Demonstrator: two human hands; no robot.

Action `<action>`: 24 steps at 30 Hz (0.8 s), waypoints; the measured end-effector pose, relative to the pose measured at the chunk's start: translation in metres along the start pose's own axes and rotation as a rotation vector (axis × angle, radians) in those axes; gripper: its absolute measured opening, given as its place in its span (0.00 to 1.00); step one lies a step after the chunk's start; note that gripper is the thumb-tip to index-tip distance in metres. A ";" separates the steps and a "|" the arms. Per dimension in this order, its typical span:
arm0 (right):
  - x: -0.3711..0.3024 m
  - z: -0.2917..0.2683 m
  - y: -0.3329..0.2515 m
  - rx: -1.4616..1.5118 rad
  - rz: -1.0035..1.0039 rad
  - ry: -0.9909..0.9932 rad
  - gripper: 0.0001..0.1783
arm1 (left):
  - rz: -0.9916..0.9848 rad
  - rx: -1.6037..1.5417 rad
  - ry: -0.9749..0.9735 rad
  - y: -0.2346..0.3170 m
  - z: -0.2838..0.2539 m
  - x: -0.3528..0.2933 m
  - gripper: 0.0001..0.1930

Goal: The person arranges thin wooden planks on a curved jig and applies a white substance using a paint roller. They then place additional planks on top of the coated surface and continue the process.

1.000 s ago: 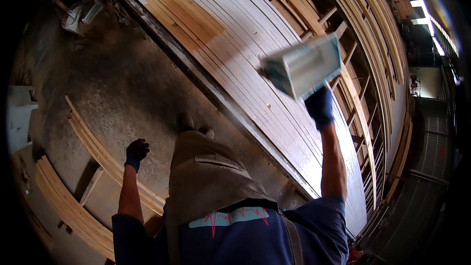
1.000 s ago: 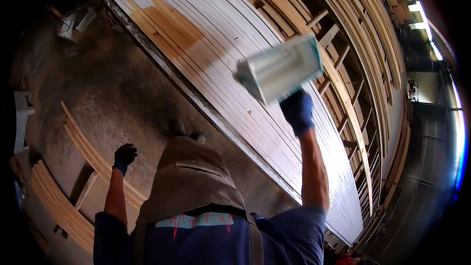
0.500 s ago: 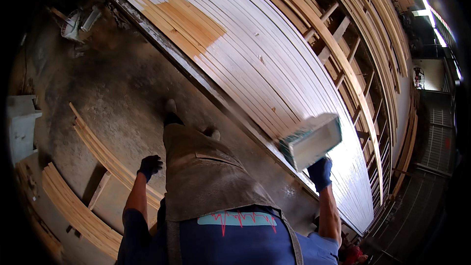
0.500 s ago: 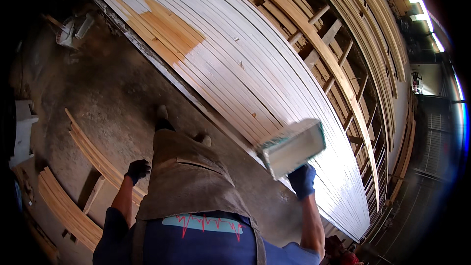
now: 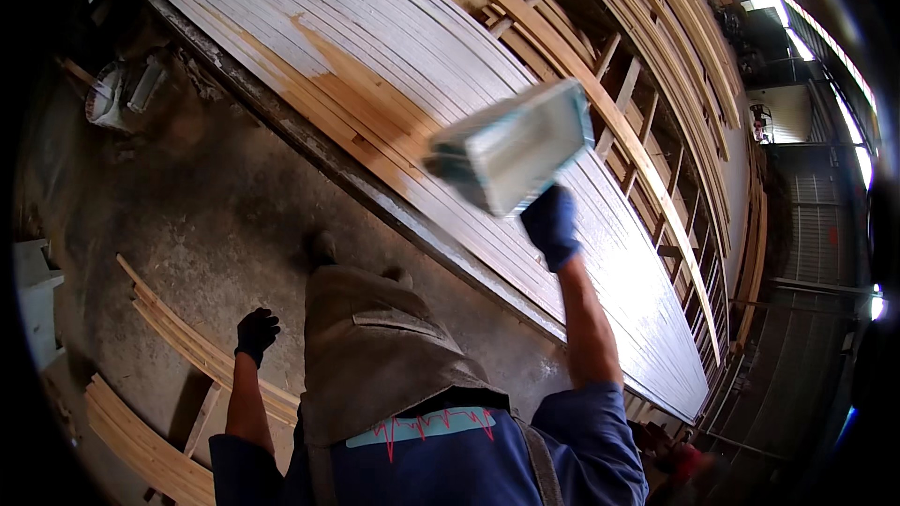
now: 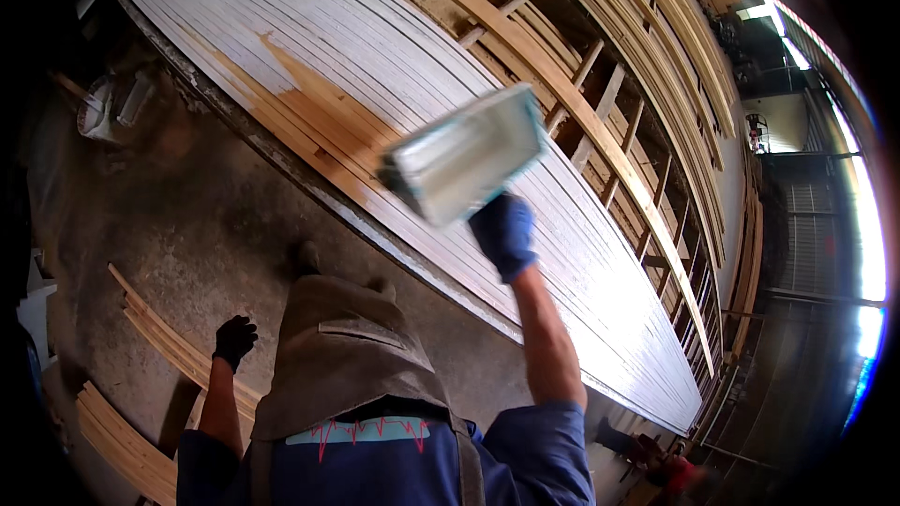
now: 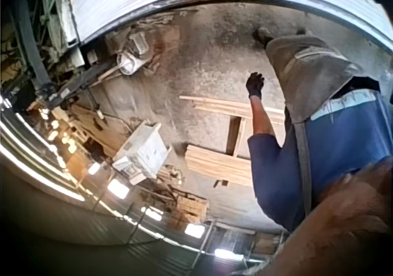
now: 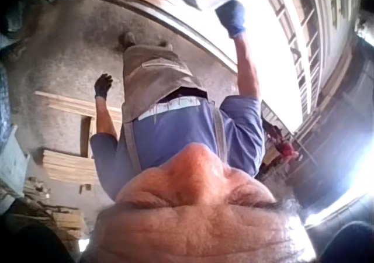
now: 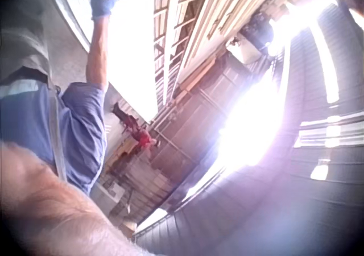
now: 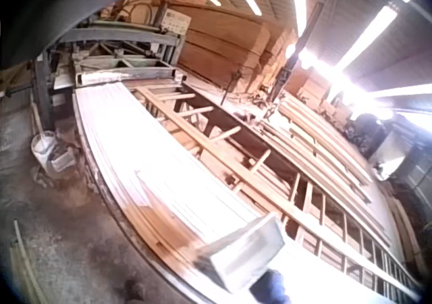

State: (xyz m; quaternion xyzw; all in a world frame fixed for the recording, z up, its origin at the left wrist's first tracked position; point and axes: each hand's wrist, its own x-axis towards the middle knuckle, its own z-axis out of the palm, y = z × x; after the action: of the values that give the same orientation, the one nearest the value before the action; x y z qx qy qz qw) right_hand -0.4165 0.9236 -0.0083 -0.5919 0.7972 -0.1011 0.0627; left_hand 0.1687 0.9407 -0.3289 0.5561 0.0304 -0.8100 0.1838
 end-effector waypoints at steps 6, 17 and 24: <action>-0.057 -0.048 0.102 -0.038 0.251 0.009 0.09 | -0.065 0.071 0.113 -0.009 0.016 -0.015 0.09; -0.012 -0.016 0.118 -0.248 0.134 -0.069 0.13 | 0.022 0.070 0.003 -0.042 -0.001 0.009 0.11; -0.041 -0.018 0.153 -0.257 0.173 -0.056 0.11 | -0.251 0.364 0.062 -0.108 -0.052 0.010 0.08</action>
State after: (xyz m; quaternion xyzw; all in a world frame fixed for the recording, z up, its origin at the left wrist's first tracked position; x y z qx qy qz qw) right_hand -0.5505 1.0073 -0.0277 -0.5267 0.8495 0.0240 0.0172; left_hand 0.1755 1.0521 -0.3745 0.5967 -0.0415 -0.8011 -0.0229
